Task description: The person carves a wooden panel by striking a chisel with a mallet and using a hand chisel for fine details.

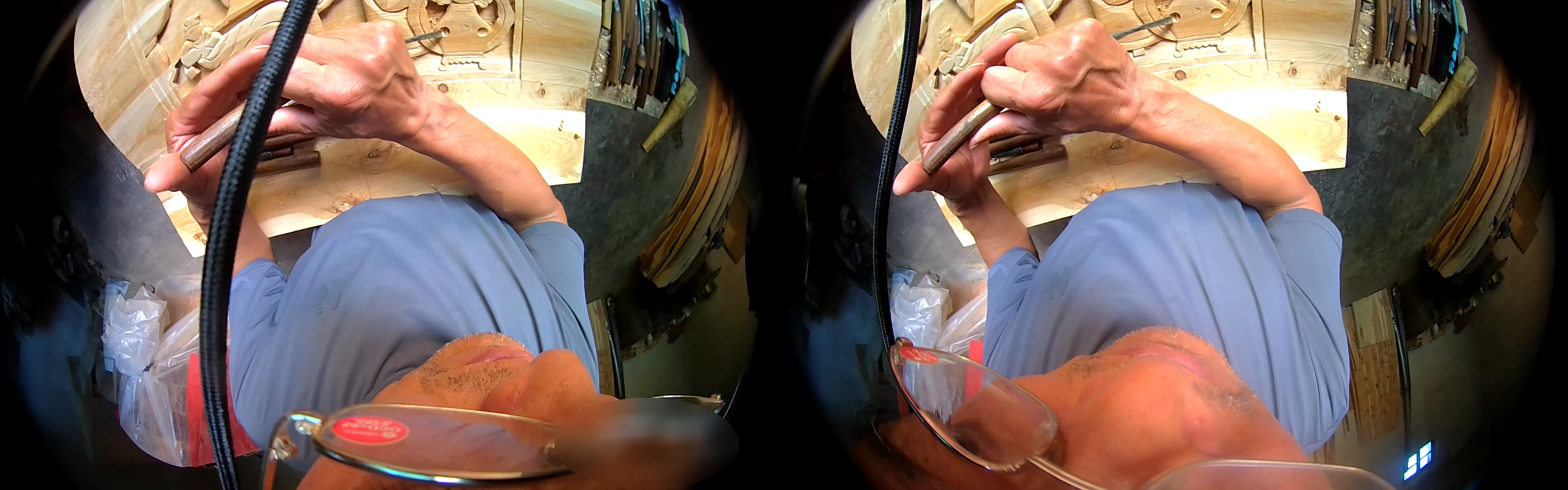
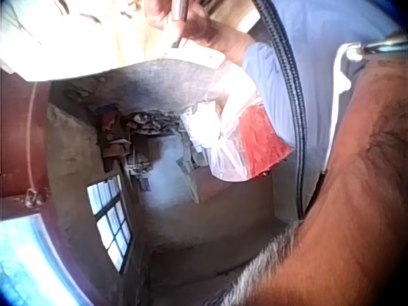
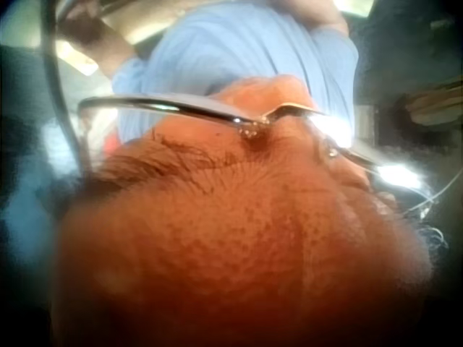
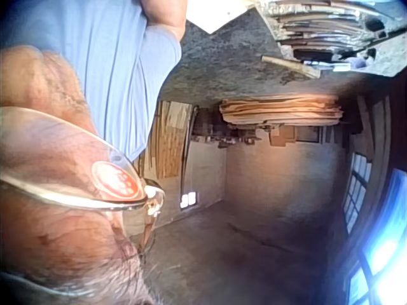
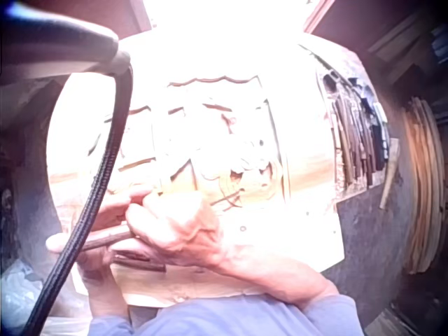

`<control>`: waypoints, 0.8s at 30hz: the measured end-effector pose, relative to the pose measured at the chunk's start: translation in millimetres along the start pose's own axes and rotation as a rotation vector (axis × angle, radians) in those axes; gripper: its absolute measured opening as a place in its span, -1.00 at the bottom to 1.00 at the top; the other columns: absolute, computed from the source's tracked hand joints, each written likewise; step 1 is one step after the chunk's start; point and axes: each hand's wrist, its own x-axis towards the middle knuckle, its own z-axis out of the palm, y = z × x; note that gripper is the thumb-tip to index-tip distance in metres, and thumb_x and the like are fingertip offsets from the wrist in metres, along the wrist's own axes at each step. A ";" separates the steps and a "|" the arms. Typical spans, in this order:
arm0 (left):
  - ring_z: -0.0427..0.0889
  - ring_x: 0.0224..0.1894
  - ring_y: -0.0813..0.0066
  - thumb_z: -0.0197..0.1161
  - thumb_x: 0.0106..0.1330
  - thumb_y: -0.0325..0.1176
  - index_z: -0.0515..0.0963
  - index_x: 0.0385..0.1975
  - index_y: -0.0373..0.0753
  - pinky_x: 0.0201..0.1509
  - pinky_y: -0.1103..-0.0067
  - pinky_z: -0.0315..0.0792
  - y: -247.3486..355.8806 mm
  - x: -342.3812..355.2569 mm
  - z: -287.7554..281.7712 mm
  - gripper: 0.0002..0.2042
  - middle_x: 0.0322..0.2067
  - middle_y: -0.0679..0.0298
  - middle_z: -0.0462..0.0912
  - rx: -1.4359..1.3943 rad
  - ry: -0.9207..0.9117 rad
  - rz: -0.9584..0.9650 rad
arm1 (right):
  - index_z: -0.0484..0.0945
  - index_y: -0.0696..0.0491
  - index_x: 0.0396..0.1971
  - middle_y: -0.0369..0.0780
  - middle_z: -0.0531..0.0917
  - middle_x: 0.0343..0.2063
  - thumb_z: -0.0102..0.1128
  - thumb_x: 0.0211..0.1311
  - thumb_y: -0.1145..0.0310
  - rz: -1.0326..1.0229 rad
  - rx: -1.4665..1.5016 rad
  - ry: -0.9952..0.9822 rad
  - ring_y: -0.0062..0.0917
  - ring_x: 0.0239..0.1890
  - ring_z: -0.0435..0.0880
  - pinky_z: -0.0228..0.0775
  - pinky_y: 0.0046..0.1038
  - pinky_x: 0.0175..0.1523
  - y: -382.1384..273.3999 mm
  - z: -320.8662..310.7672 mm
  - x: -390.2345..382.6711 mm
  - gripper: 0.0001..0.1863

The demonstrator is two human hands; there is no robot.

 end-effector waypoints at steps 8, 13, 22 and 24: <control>0.29 0.45 -0.27 0.02 0.04 0.71 0.49 0.30 -0.39 0.54 0.03 0.14 6.4 -4.0 5.8 0.17 0.34 -0.45 0.30 0.131 0.088 -0.105 | 0.45 -0.08 -0.52 -0.31 0.47 -0.66 0.28 0.20 -0.13 -0.010 -0.010 -0.045 -0.44 -0.59 0.68 0.45 -0.40 -0.57 3.2 5.2 -1.8 -0.57; 0.27 0.47 -0.26 0.01 0.10 0.67 0.49 0.31 -0.38 0.55 0.04 0.10 6.5 -6.3 5.3 0.13 0.36 -0.44 0.29 0.101 0.106 -0.152 | 0.45 -0.08 -0.52 -0.31 0.47 -0.66 0.26 0.22 -0.12 -0.009 -0.019 -0.080 -0.45 -0.59 0.68 0.45 -0.40 -0.58 3.9 7.0 -4.1 -0.58; 0.25 0.48 -0.24 -0.01 0.14 0.63 0.48 0.32 -0.36 0.57 0.06 0.05 0.9 -14.5 -2.0 0.09 0.37 -0.43 0.27 0.075 0.085 -0.181 | 0.44 -0.08 -0.53 -0.31 0.46 -0.67 0.27 0.22 -0.09 -0.030 -0.062 -0.125 -0.47 -0.61 0.67 0.44 -0.40 -0.59 4.4 5.6 -5.4 -0.59; 0.24 0.49 -0.23 -0.01 0.15 0.63 0.48 0.32 -0.36 0.57 0.07 0.05 0.7 -17.7 -2.2 0.09 0.38 -0.42 0.27 0.052 0.081 -0.196 | 0.44 -0.07 -0.53 -0.30 0.45 -0.67 0.27 0.23 -0.09 -0.048 -0.067 -0.132 -0.47 -0.62 0.67 0.44 -0.41 -0.60 5.0 7.1 -6.5 -0.59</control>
